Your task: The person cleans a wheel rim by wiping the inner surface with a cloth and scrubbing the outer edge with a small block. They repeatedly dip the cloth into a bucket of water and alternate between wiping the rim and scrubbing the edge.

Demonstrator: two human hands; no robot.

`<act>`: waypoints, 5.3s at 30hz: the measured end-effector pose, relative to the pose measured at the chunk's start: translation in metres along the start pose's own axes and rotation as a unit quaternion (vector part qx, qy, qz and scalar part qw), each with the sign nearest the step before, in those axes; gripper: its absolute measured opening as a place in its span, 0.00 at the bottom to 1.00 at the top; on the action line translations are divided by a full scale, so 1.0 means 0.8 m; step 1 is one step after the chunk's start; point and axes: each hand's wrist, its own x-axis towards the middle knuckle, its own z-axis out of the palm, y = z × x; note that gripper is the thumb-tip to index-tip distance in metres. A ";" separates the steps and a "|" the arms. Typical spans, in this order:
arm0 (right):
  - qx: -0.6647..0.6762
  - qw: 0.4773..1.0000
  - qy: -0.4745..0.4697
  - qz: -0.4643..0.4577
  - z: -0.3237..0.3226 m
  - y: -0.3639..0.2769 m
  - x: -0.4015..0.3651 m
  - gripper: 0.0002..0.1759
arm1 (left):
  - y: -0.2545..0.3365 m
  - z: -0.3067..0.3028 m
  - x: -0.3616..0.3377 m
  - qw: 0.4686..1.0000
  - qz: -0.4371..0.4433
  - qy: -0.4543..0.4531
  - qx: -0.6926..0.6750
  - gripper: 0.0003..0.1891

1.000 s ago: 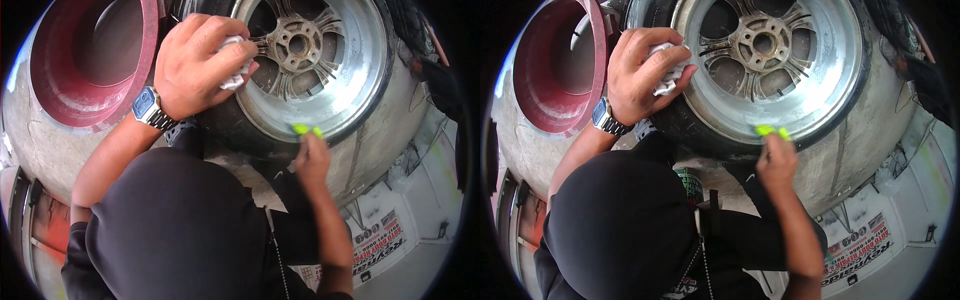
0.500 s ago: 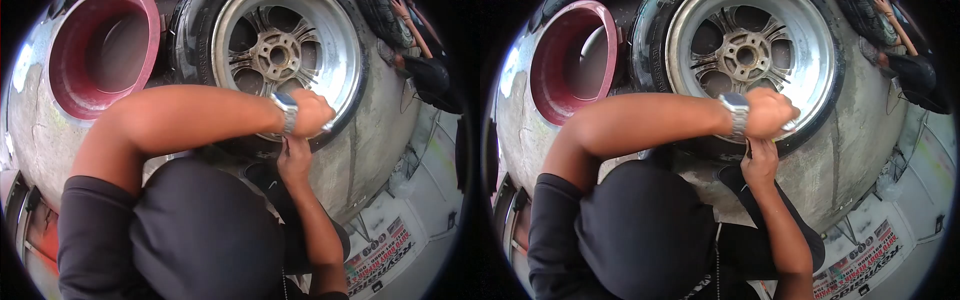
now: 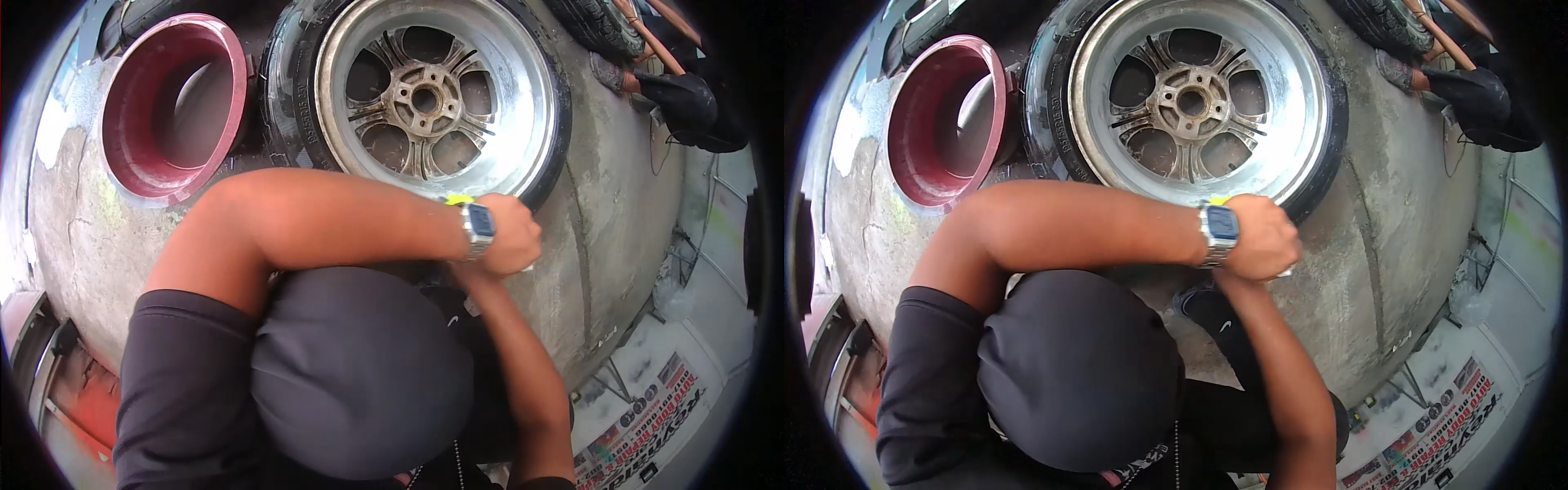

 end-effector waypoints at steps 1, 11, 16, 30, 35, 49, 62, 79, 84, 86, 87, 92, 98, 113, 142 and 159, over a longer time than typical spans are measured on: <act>0.029 1.000 -0.006 -0.006 -0.007 0.000 0.005 0.13 | -0.019 -0.007 -0.004 0.999 0.032 -0.015 -0.028 0.07; 0.078 0.992 -0.051 -0.082 0.000 -0.059 -0.004 0.19 | -0.197 -0.228 -0.256 0.937 -0.270 0.220 0.033 0.11; -0.004 0.994 -0.099 -0.051 -0.007 -0.002 0.030 0.15 | -0.301 -0.238 -0.393 0.917 -0.392 -0.055 0.046 0.13; -0.068 0.991 0.040 -0.104 0.014 0.127 0.101 0.16 | -0.373 -0.199 -0.370 0.749 -0.555 0.123 -0.340 0.16; -0.051 0.990 0.056 -0.121 0.026 0.127 0.119 0.15 | -0.256 -0.251 -0.268 0.878 -0.427 0.081 -0.199 0.17; -0.031 0.991 0.097 -0.091 0.038 0.141 0.110 0.12 | -0.077 0.078 -0.003 0.983 -0.016 0.036 -0.177 0.22; 0.002 0.989 0.115 -0.096 0.037 0.136 0.111 0.14 | -0.154 -0.016 -0.071 0.955 -0.098 -0.209 -0.187 0.25; 0.044 0.993 0.038 -0.102 0.017 0.132 0.117 0.15 | -0.228 -0.054 -0.052 0.887 -0.054 -0.420 -0.185 0.24; 0.024 0.995 0.013 -0.101 0.014 0.132 0.117 0.15 | -0.244 -0.089 -0.020 0.813 -0.064 -0.562 -0.140 0.41; 0.008 0.994 0.003 -0.108 0.015 0.133 0.118 0.16 | -0.230 -0.074 -0.007 0.811 -0.028 -0.569 -0.135 0.50; 0.000 0.994 0.004 -0.110 0.016 0.135 0.117 0.16 | -0.223 -0.064 0.000 0.810 -0.016 -0.570 -0.139 0.54; -0.009 0.993 0.010 -0.118 0.017 0.141 0.114 0.17 | -0.194 -0.015 0.003 0.830 0.007 -0.539 -0.141 0.59; 0.001 0.994 0.005 -0.113 0.017 0.147 0.111 0.17 | -0.212 -0.048 -0.013 0.834 0.051 -0.538 -0.112 0.49; -0.001 0.993 0.008 -0.115 0.020 0.155 0.108 0.18 | -0.246 -0.234 -0.065 0.923 -0.109 -0.337 0.150 0.19; 0.050 0.988 -0.125 -0.071 -0.023 -0.046 0.032 0.14 | -0.310 -0.163 -0.086 0.963 -0.110 0.146 0.200 0.19; 0.081 0.988 -0.120 -0.045 0.000 -0.084 0.010 0.15 | -0.320 -0.160 -0.090 0.967 -0.092 0.177 0.158 0.16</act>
